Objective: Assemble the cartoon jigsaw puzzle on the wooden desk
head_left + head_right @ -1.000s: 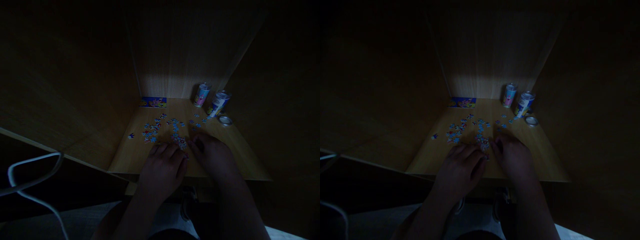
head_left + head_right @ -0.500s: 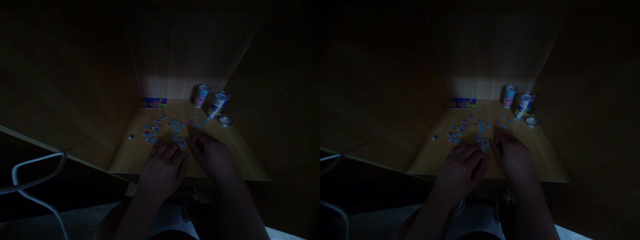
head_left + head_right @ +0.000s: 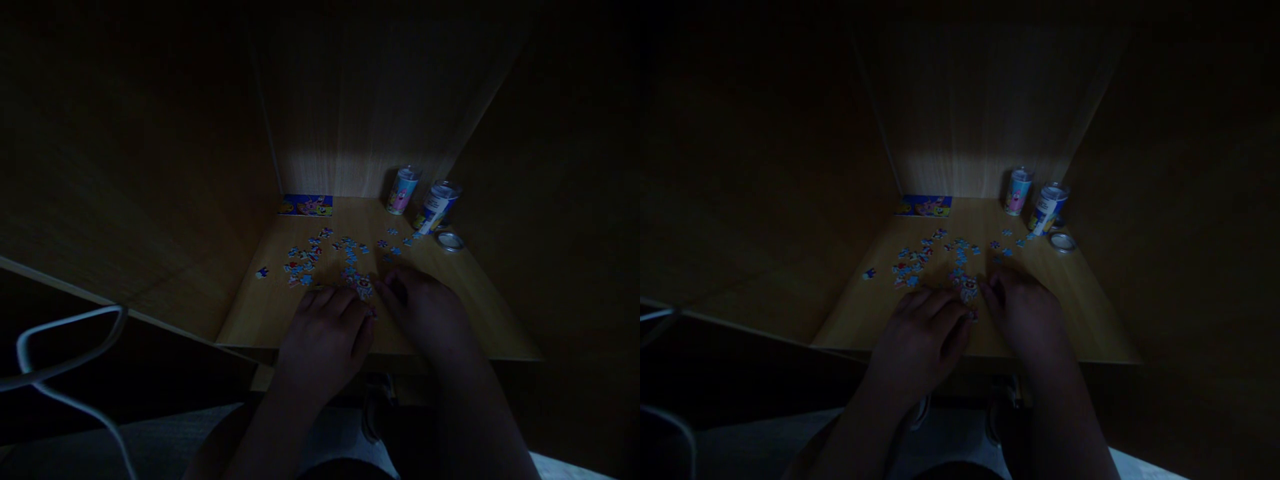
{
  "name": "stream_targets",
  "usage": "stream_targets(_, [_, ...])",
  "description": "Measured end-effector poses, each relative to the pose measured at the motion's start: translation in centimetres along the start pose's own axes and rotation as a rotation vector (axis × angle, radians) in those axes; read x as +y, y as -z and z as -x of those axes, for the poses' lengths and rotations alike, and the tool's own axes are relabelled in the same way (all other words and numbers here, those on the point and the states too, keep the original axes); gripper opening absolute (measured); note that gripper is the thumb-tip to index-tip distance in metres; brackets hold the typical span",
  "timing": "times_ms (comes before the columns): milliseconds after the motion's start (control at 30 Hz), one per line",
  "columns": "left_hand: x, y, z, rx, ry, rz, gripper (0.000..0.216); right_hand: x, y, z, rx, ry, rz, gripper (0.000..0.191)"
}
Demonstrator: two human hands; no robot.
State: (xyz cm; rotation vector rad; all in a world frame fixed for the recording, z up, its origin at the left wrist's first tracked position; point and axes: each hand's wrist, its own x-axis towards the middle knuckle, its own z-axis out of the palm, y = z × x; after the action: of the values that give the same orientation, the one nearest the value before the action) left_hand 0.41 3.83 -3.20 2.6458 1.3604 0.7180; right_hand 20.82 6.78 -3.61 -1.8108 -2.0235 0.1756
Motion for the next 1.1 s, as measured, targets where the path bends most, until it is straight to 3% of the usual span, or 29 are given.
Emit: stream_targets(1100, [-0.1, -0.02, -0.03, 0.002, 0.006, 0.012, 0.01, 0.23, 0.04, 0.09, 0.005, 0.004, -0.035, 0.031])
